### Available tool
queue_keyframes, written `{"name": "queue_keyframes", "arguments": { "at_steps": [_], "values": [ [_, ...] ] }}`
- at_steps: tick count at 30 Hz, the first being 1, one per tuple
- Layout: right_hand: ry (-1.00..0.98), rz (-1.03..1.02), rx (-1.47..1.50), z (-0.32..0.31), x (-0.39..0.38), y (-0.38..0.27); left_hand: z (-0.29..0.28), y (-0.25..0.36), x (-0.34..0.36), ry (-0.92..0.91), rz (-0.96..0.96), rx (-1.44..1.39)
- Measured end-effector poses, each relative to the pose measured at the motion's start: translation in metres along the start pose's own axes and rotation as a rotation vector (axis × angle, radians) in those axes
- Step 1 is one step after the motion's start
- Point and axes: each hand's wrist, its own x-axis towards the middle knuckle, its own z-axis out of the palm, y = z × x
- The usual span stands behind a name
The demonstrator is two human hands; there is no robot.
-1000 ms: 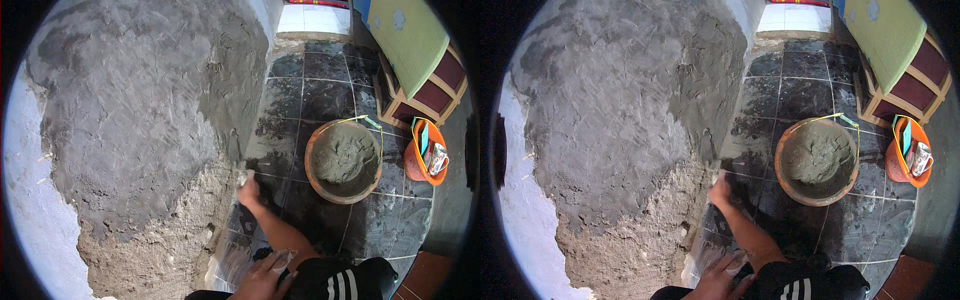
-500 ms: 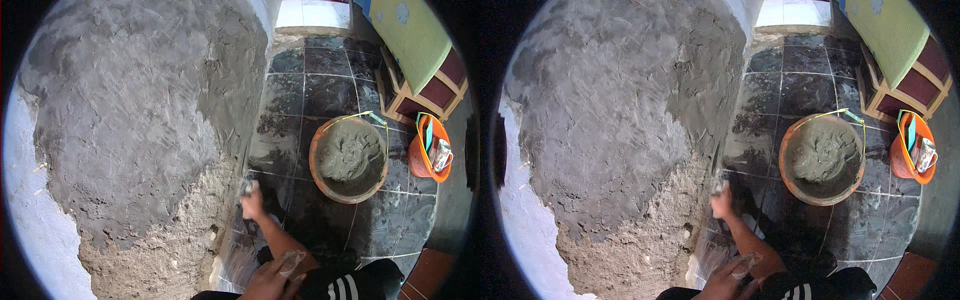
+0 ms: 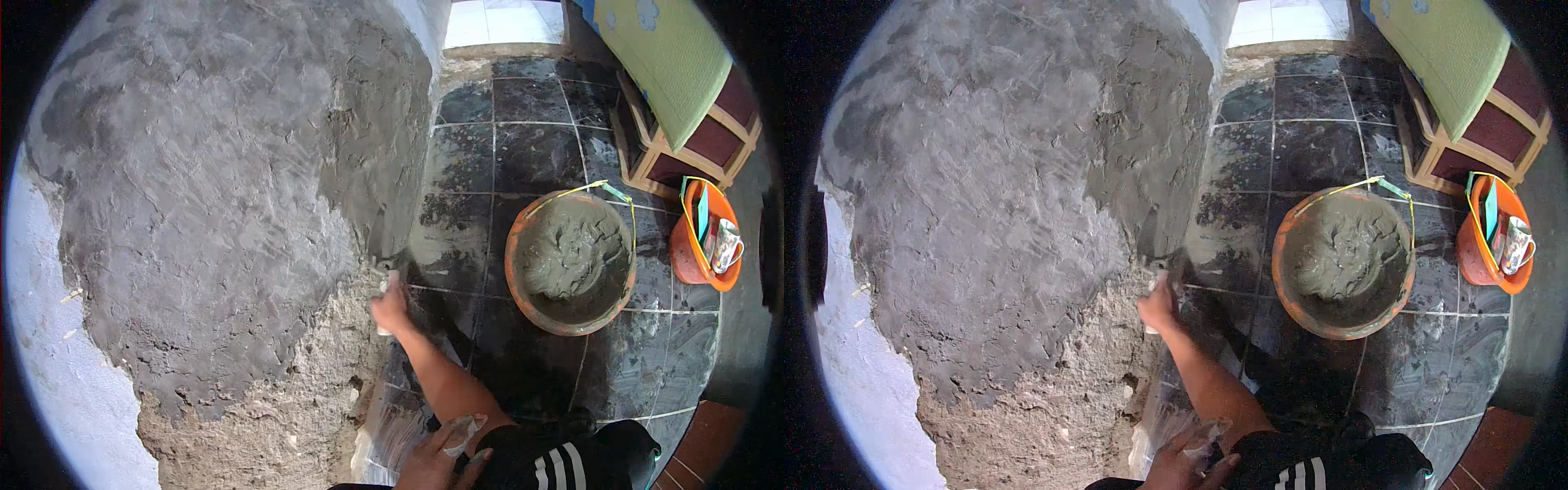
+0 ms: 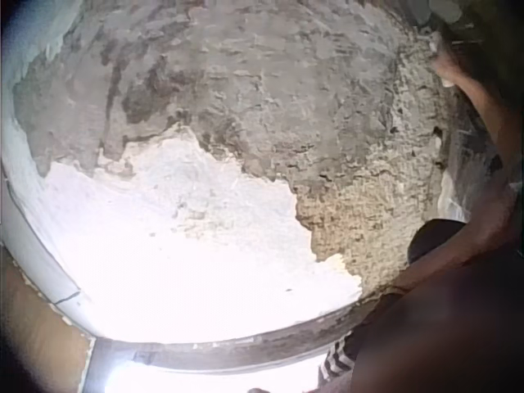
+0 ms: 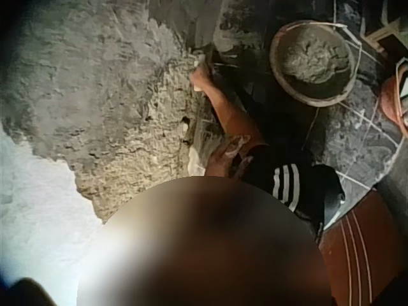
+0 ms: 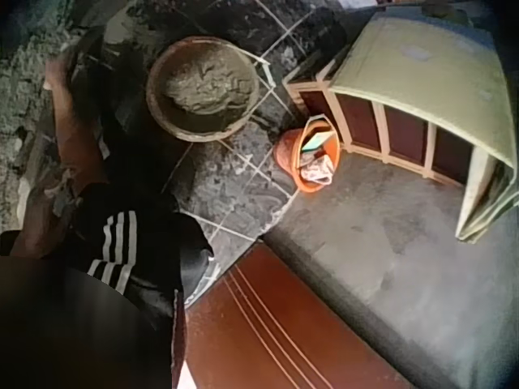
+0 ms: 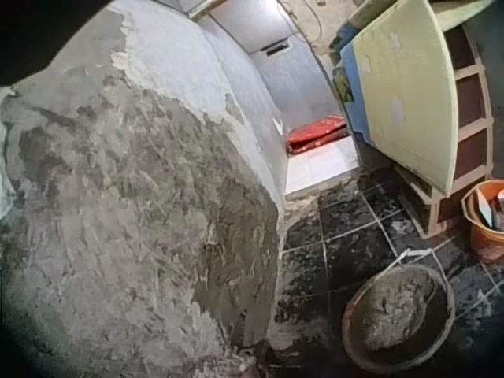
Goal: Applying and smoothing plaster or cement onto a wall using a trowel.
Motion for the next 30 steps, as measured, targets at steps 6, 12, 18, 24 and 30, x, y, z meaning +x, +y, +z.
{"name": "queue_keyframes", "arguments": {
  "at_steps": [6,12,18,24,30],
  "values": [
    [-0.101,-0.079,0.115,-0.041,-0.042,-0.043,0.001,-0.007,0.004,-0.065,-0.019,-0.058],
    [0.062,-0.075,0.274,-0.05,-0.02,-0.044,-0.006,-0.002,0.005,-0.077,-0.033,0.025],
    [0.256,-0.013,-0.062,-0.015,0.062,0.056,0.005,-0.005,-0.005,-0.045,0.043,0.043],
    [-0.04,-0.089,0.101,0.0,-0.031,-0.04,0.006,-0.022,-0.012,0.022,0.02,-0.063],
    [-0.035,-0.1,0.333,-0.038,-0.046,-0.029,0.003,-0.006,0.0,-0.027,0.039,0.032]
  ]
}}
